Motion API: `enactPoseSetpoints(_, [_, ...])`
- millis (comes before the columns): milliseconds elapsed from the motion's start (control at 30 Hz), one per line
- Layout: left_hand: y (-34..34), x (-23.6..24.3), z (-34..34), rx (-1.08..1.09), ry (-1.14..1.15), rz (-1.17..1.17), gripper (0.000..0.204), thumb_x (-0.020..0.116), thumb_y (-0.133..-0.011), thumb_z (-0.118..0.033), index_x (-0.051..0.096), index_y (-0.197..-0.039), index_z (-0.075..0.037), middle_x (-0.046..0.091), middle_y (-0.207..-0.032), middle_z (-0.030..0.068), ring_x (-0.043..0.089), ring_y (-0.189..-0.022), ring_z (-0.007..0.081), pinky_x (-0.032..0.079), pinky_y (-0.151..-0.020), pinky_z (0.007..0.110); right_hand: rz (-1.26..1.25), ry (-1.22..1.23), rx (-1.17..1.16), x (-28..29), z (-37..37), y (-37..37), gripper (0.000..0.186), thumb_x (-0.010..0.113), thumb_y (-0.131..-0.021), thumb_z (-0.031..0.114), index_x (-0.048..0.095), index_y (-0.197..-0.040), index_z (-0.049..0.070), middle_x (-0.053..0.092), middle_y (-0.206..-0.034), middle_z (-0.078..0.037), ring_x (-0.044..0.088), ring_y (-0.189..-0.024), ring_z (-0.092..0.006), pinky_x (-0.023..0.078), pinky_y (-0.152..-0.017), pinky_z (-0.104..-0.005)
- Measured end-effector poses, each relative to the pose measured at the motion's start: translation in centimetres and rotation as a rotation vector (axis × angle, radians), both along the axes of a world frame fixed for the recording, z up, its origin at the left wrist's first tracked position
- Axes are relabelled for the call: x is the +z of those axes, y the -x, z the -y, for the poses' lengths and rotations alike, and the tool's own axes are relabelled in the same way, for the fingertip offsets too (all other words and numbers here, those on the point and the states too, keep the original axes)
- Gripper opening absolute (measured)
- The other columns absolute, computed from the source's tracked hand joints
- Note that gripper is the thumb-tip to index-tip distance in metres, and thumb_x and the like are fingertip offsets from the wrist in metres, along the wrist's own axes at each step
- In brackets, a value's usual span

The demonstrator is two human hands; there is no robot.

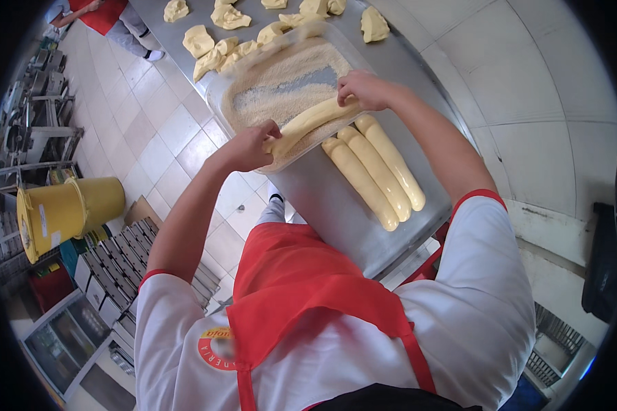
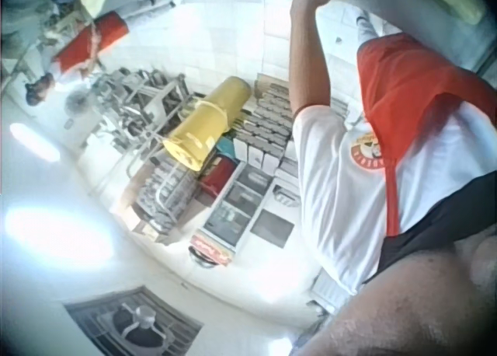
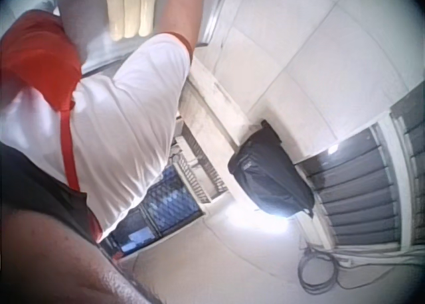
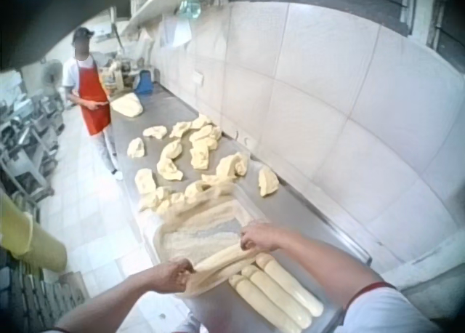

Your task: The person coats rolled dough in a tray of crumbs, places the pieces into metal baking pans, stacks the pans, and then operates an oven control panel to begin the proofing or baking process.

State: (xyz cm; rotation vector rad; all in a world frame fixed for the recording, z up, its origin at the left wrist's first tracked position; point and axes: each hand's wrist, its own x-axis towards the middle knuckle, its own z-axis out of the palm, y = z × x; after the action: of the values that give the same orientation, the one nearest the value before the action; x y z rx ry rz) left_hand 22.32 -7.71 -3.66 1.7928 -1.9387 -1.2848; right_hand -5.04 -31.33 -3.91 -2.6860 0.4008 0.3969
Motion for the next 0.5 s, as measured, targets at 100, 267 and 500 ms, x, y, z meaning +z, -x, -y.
enactPoseSetpoints(100, [1.5, -1.1, -0.4, 0.009, 0.263, 0.18, 0.058, 0.063, -0.079, -0.004, 0.056, -0.136, -0.011, 0.061, -0.125, 0.0148, 0.062, -0.112, 0.0389, 0.05, -0.102, 0.045, -0.033, -0.059, -0.122, -1.2, 0.2, 0.0, 0.04, 0.062, -0.076, -0.008, 0.073, -0.108, 0.014, 0.056, -0.124, -0.011, 0.058, -0.115, -0.0323, 0.049, -0.096, -0.0385])
enactPoseSetpoints(267, [4.0, -2.0, -0.9, 0.178, 0.105, 0.188, 0.053, 0.059, -0.083, -0.002, 0.064, -0.133, -0.016, 0.061, -0.117, 0.0195, 0.066, -0.102, 0.0393, 0.052, -0.093, 0.047, -0.123, -0.137, -0.375, -1.0, -1.9, -0.9, 0.049, 0.06, -0.08, -0.01, 0.074, -0.119, 0.017, 0.054, -0.125, -0.013, 0.058, -0.116, -0.0334, 0.05, -0.097, -0.0378])
enactPoseSetpoints(500, [4.7, -4.1, -1.1, 0.212, 0.222, 0.201, 0.044, 0.061, -0.078, 0.002, 0.071, -0.119, -0.012, 0.062, -0.115, 0.0186, 0.064, -0.105, 0.04, 0.051, -0.095, 0.045, 0.014, -0.164, -0.224, -2.2, -1.9, -0.6, 0.041, 0.069, -0.085, -0.003, 0.076, -0.118, 0.02, 0.057, -0.106, -0.01, 0.058, -0.104, -0.0291, 0.051, -0.087, -0.0364])
